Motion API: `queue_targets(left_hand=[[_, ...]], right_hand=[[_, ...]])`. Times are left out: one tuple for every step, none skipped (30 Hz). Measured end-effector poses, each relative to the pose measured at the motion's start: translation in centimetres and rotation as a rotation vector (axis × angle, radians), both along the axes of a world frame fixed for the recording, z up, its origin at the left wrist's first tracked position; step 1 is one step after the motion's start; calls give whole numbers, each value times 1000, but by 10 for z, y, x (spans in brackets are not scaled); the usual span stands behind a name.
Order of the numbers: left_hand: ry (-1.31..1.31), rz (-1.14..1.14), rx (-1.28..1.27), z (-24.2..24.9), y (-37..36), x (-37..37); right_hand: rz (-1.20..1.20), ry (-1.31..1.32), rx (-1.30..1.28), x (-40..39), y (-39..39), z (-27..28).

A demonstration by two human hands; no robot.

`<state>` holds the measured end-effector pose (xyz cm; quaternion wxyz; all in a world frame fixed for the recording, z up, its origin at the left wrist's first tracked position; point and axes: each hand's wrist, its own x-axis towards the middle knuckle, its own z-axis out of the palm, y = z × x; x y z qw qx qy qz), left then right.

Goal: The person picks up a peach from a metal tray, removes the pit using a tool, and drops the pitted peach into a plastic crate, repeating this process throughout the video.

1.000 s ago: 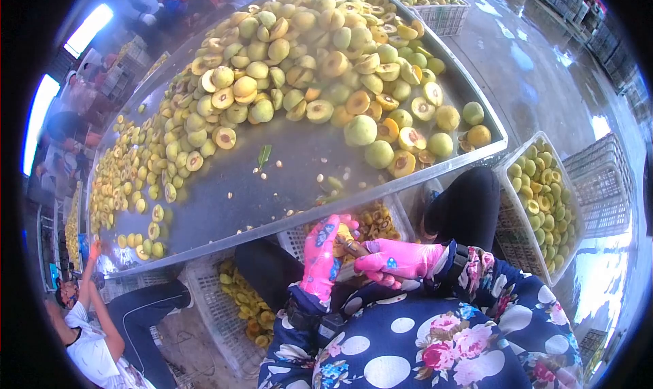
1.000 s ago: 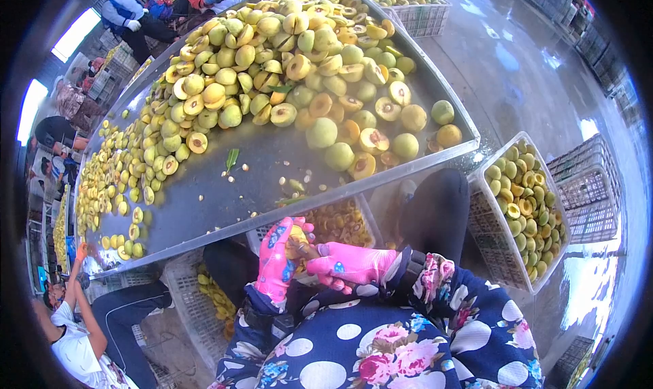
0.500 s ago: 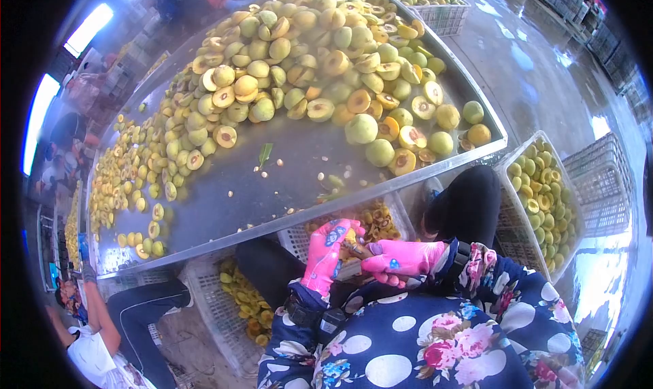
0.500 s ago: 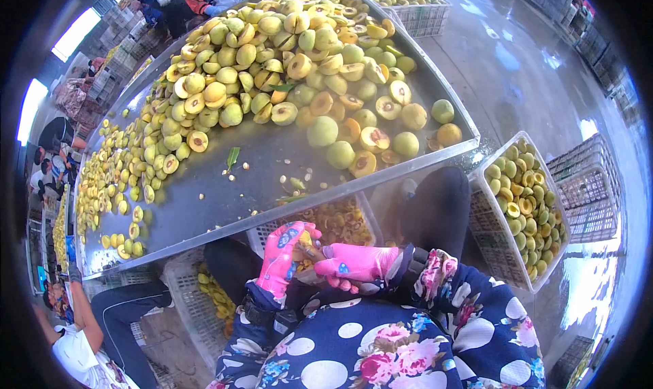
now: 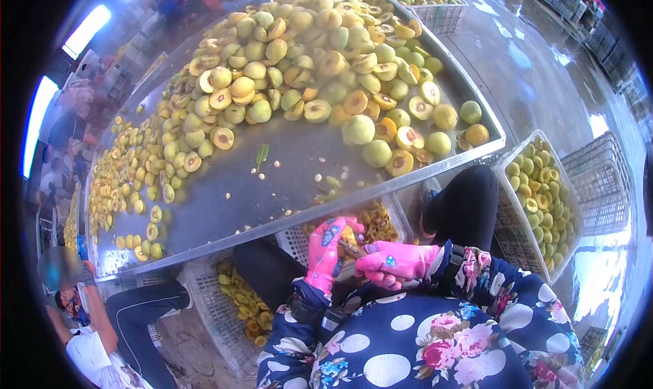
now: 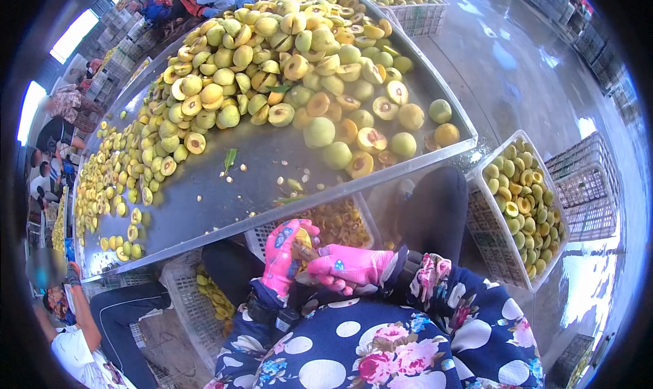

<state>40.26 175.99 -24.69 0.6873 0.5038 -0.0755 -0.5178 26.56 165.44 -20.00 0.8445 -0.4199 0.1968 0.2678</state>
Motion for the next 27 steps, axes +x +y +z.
queue_targets(left_hand=[[34,63,-20,-1,-2,-4],[69,125,-38,-2,-2,-8],[72,156,-71,-3,-4,-10],[75,188,-105,-4,-7,-10],[77,220,-139,-4,-8,-11],[126,230,-160,-5,-9,-12],[174,240,-183,-5,-10,-13],[223,249,-206,-5,-10,-14],[288,273,-216,-6,-11,-15],[354,298,-225,-7,-11,-17],[419,326,-234,-9,-11,-19],[292,294,-180,-9,-7,-20],[162,258,-127,-8,1,-19],[25,228,-80,-5,6,-14],[-381,229,60,13,13,-8],[-512,192,186,39,22,-1],[-923,266,232,27,39,14],[-1393,328,291,46,49,26],[-1580,342,374,56,63,39],[-1602,420,498,63,80,50],[-1489,443,614,71,97,63],[-1455,264,771,75,125,83],[-1492,114,805,82,143,97],[-1385,89,942,86,154,109],[-1327,107,927,77,165,132],[-1271,125,909,67,170,151],[-1274,156,832,71,157,161]], right_hand=[[-16,8,60,1,0,0],[-35,18,124,0,0,0],[-52,28,186,0,0,-1],[-70,2,205,-1,0,-2],[-88,-25,224,-2,0,-2],[-104,-54,240,-3,-1,-3],[-101,-69,249,-4,-2,-5],[-99,-84,257,-4,-2,-10],[-97,-100,266,-5,-3,-11],[-117,-129,295,-4,-3,-4],[-133,-158,325,-4,-4,7],[-149,-187,357,-4,-4,13],[-148,-151,308,-4,-6,9],[-130,-137,257,-5,-9,9],[-106,-124,204,-7,-13,10],[-78,-109,155,-9,-16,9],[-52,-136,125,-10,-21,-5],[23,-82,-79,-8,-23,-23],[92,-31,-284,-5,-24,-42],[153,19,-490,-4,-23,-56],[220,17,-565,-7,-20,-68],[284,19,-641,-6,-19,-75],[283,77,-560,-1,-20,-63],[245,117,-504,2,-21,-66],[206,155,-451,4,-23,-70],[164,191,-398,7,-24,-74],[168,186,-404,9,-26,-75]])
